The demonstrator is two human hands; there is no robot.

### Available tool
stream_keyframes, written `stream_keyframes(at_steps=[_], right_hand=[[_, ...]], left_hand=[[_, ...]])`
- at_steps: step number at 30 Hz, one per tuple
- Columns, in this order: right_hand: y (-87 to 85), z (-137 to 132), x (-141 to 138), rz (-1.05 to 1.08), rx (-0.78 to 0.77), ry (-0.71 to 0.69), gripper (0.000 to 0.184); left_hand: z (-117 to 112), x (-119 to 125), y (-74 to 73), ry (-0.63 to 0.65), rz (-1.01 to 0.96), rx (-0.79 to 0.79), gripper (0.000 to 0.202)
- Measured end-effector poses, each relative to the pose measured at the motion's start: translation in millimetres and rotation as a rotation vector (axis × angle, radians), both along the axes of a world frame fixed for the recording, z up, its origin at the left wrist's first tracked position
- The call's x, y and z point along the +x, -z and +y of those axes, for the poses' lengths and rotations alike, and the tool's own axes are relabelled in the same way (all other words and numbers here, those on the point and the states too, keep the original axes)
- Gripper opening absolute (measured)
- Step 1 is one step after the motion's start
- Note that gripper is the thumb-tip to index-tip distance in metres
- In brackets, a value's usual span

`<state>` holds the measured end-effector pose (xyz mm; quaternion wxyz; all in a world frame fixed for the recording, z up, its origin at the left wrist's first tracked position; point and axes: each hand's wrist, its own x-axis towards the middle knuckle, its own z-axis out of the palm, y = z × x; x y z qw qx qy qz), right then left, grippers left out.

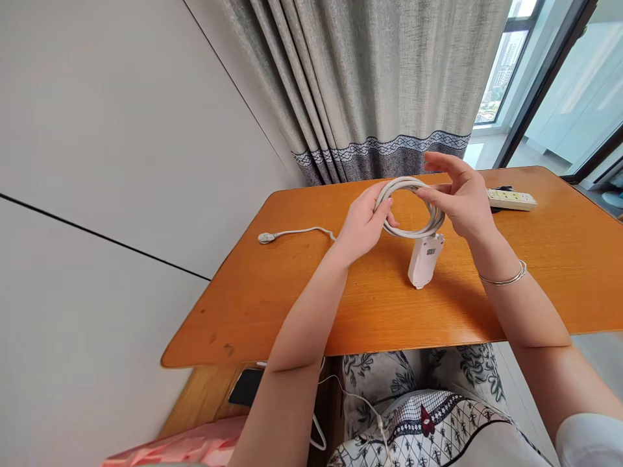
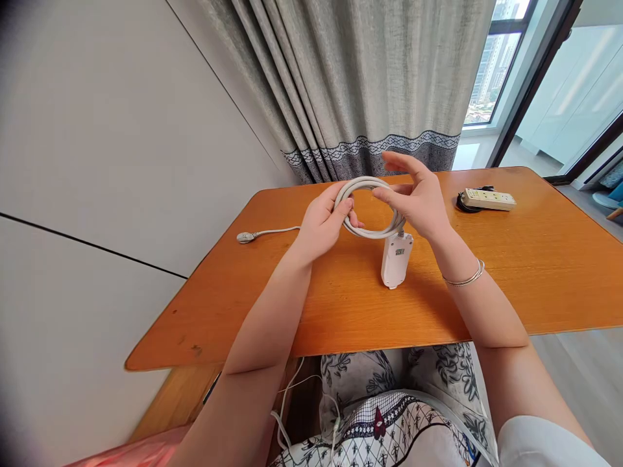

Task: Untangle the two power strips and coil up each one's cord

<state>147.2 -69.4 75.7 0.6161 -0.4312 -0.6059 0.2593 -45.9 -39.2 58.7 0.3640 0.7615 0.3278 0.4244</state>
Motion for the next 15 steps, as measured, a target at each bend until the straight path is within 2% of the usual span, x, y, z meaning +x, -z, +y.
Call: stream_keyframes(at_steps=[5, 10, 12, 15], right_hand=[[8.5, 5, -6, 0.019, 0.037, 0.049, 0.05], [9.4, 19, 17, 0.147, 0.036, 0.133, 0.041], [5.2, 16, 19, 0.136, -0.007, 0.08, 0.043], [0.2, 6, 9, 0.051, -0.093, -0.164, 0.049]], left_hand=[[-4, -3, -2.5, -0.045, -0.026, 0.058, 0.044], [-1, -5, -2.7, -0.078, -0.055, 0.053, 0.044], [0, -6, -3.0, -0.073, -0.052, 0.052, 0.044], [-2, -8, -4.9, -0.043, -0.046, 0.07, 0.044]])
